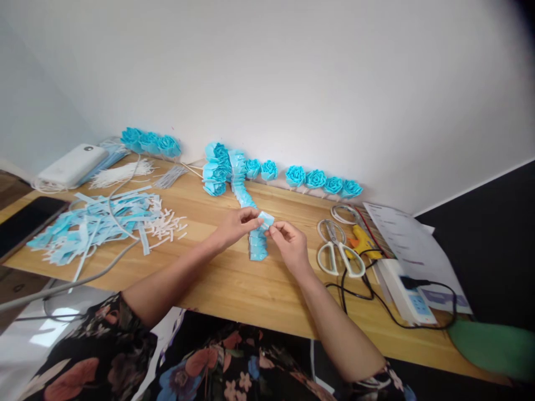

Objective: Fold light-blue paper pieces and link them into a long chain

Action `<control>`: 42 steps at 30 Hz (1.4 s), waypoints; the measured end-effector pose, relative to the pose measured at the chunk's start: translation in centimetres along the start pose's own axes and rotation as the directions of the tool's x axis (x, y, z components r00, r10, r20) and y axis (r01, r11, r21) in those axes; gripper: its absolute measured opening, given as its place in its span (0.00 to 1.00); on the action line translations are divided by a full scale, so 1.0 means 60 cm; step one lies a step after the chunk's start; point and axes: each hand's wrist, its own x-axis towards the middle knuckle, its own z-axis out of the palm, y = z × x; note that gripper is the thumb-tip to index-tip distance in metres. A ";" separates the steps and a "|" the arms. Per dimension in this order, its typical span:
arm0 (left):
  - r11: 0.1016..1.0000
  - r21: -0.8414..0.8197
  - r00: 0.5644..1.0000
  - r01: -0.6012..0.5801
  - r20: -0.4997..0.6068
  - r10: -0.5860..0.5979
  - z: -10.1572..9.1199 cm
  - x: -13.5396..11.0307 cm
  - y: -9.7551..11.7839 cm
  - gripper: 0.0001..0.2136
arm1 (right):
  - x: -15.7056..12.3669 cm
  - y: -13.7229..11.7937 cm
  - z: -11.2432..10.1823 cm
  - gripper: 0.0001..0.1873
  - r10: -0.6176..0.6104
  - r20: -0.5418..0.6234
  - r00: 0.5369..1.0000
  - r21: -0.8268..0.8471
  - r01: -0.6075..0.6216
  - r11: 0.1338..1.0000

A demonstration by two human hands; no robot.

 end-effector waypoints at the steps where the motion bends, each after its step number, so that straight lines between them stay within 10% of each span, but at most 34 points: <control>1: 0.999 -0.039 0.999 0.027 0.034 -0.026 0.001 0.001 -0.002 0.15 | 0.000 -0.001 0.000 0.10 0.011 0.001 1.000 0.004 -0.011 1.000; 28: 0.990 -0.132 0.999 0.037 0.007 -0.037 0.006 0.000 -0.004 0.13 | 0.003 0.003 -0.003 0.10 0.045 0.044 0.998 0.049 -0.047 0.998; 33: 0.953 0.224 0.940 -0.202 -0.228 0.253 0.006 -0.010 0.013 0.09 | 0.003 0.010 -0.002 0.10 0.038 -0.025 0.999 0.034 -0.037 0.999; 37: 0.720 0.582 0.852 -0.378 -0.086 0.517 0.009 -0.018 0.017 0.08 | 0.002 0.008 -0.001 0.08 0.005 -0.041 0.999 -0.009 -0.005 1.000; 42: 0.594 0.701 0.847 -0.396 0.028 0.532 0.012 -0.016 0.006 0.07 | 0.001 0.005 0.001 0.07 -0.031 -0.032 0.999 -0.047 0.030 0.998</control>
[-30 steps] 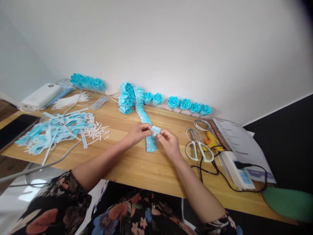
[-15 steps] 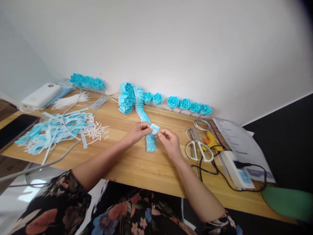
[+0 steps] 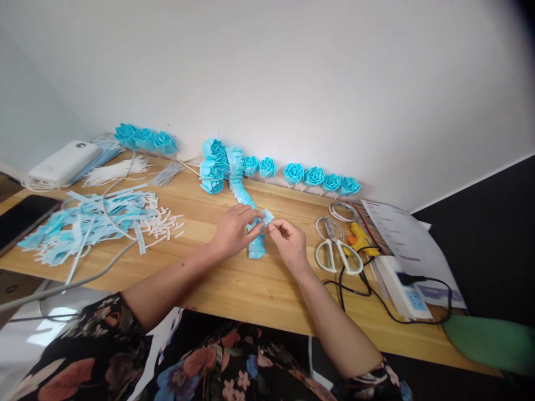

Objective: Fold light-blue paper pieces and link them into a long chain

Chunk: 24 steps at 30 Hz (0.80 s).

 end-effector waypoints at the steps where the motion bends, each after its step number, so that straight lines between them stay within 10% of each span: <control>1: 1.000 0.004 1.000 -0.008 0.008 0.008 0.001 0.000 -0.001 0.07 | 0.000 0.000 0.000 0.07 -0.005 0.001 1.000 -0.007 0.005 1.000; 24: 0.985 -0.168 0.998 0.034 0.049 -0.027 -0.002 0.004 0.002 0.08 | -0.003 -0.005 0.000 0.07 -0.039 0.016 0.999 -0.072 0.040 0.997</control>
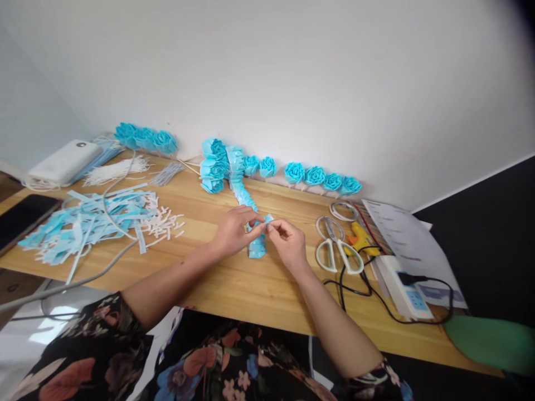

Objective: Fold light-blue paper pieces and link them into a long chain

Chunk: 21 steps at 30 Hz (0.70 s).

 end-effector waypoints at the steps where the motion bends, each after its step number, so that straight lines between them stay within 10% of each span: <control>1: 1.000 0.000 1.000 0.002 -0.003 -0.002 0.000 0.000 0.000 0.08 | 0.000 0.000 0.000 0.07 0.000 0.000 1.000 0.000 0.000 1.000; 13: 0.996 -0.033 0.995 0.085 -0.050 -0.087 -0.012 0.009 -0.008 0.08 | 0.002 0.002 -0.001 0.08 0.064 0.017 0.998 0.063 -0.065 0.996; 21: 0.910 0.318 0.964 0.266 -0.082 -0.253 -0.174 -0.023 -0.045 0.09 | 0.006 -0.002 0.000 0.08 0.196 -0.009 0.981 0.304 -0.184 0.935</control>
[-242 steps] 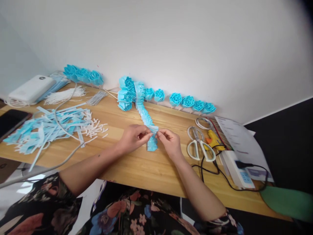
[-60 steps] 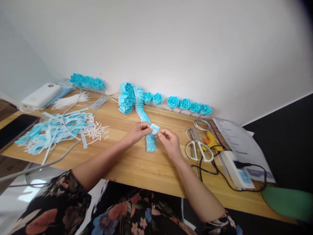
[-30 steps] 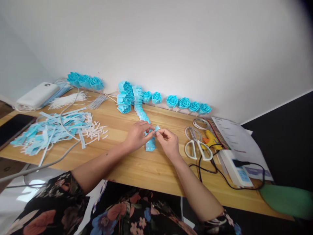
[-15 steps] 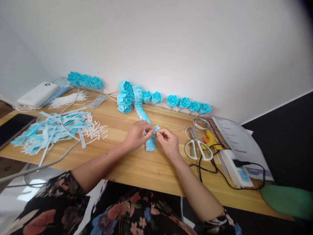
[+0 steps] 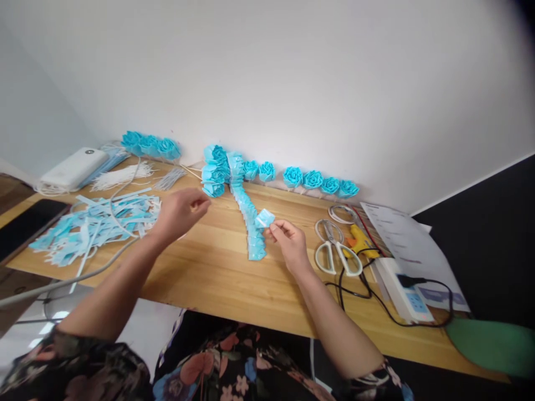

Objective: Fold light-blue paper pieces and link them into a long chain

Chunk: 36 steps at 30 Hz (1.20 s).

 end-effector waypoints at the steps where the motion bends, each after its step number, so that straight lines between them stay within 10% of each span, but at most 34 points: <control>1: 0.997 0.076 1.000 0.019 0.014 -0.020 -0.017 -0.012 -0.020 0.10 | 0.000 -0.001 0.001 0.09 0.006 0.005 1.000 0.017 -0.006 1.000; 8: 0.932 0.358 0.996 0.061 -0.078 -0.036 -0.049 -0.075 -0.103 0.10 | -0.004 -0.006 0.006 0.10 0.006 0.047 0.999 0.013 -0.006 1.000; 12: 0.978 0.208 0.996 -0.014 -0.086 0.032 -0.003 -0.062 -0.038 0.15 | -0.004 -0.007 0.005 0.11 -0.002 0.064 0.998 0.000 0.002 1.000; 18: 0.935 -0.352 0.978 -0.040 0.180 0.109 0.092 -0.004 0.074 0.13 | -0.002 -0.005 0.002 0.11 -0.004 0.076 0.997 -0.004 0.004 1.000; 24: 0.812 -0.551 0.927 0.195 0.374 0.031 0.128 0.027 0.077 0.13 | -0.002 -0.006 0.000 0.10 -0.007 0.080 0.997 0.003 0.007 1.000; 36: 0.642 -0.710 0.936 0.290 0.350 -0.036 0.144 0.012 0.080 0.13 | 0.000 -0.003 -0.001 0.10 -0.017 0.150 0.988 -0.111 0.034 0.993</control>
